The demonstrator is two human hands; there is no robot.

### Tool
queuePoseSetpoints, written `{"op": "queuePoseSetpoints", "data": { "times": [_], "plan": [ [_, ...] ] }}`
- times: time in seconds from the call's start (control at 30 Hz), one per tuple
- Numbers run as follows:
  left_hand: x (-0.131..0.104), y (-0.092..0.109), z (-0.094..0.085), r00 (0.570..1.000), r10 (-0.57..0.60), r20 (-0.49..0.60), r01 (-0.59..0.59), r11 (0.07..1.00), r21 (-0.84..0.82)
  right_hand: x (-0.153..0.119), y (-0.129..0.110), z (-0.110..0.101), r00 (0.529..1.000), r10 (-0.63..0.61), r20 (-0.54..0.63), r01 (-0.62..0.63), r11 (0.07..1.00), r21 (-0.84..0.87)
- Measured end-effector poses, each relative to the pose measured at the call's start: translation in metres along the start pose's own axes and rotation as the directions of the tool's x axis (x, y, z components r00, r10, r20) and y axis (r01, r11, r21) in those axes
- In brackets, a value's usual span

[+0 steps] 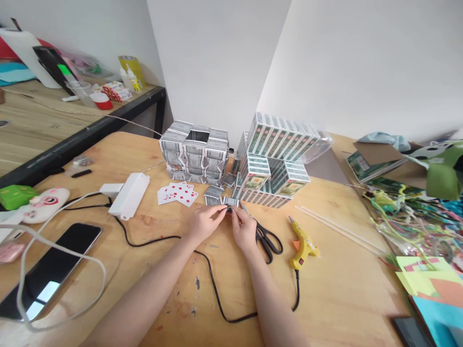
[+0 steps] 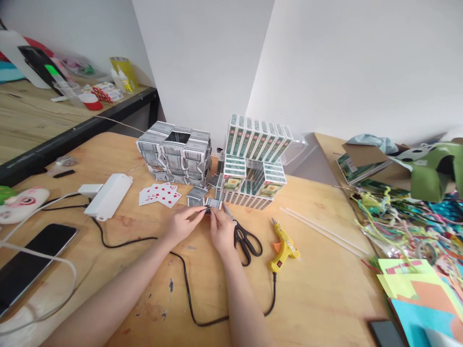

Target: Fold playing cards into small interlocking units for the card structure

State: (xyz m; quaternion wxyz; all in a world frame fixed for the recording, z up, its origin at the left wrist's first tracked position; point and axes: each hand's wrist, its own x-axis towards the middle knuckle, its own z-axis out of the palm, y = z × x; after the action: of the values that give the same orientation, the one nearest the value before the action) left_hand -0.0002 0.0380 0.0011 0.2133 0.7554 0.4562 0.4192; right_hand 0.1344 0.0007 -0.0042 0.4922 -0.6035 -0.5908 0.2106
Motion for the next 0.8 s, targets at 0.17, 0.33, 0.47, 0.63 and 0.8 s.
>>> {"op": "queuePoseSetpoints", "data": {
  "times": [0.17,0.33,0.47,0.63,0.8],
  "plan": [
    [-0.0020,0.0015,0.0043,0.993,-0.115,-0.011,0.114,0.991,-0.074,0.0014,-0.0017,0.0002,1.000,0.025,0.003,-0.025,1.000,0.006],
    [-0.0030,0.0000,0.0060,0.982,-0.187,0.013,0.187,0.980,-0.072,0.0008,-0.0013,0.0023,0.999,0.054,-0.006,-0.054,0.999,0.003],
    [-0.0039,-0.0012,0.0062,0.981,-0.188,0.049,0.192,0.978,-0.085,-0.0014,0.0020,0.0044,0.999,0.034,-0.031,-0.035,0.998,-0.054],
    [-0.0048,-0.0016,0.0081,0.992,-0.118,0.035,0.121,0.989,-0.081,-0.0042,0.0062,0.0035,1.000,0.016,-0.016,-0.017,0.993,-0.117],
    [-0.0037,-0.0021,0.0055,0.994,-0.102,0.039,0.105,0.990,-0.090,-0.0042,0.0052,0.0011,1.000,0.007,0.024,-0.004,0.994,-0.110]
  ]
}}
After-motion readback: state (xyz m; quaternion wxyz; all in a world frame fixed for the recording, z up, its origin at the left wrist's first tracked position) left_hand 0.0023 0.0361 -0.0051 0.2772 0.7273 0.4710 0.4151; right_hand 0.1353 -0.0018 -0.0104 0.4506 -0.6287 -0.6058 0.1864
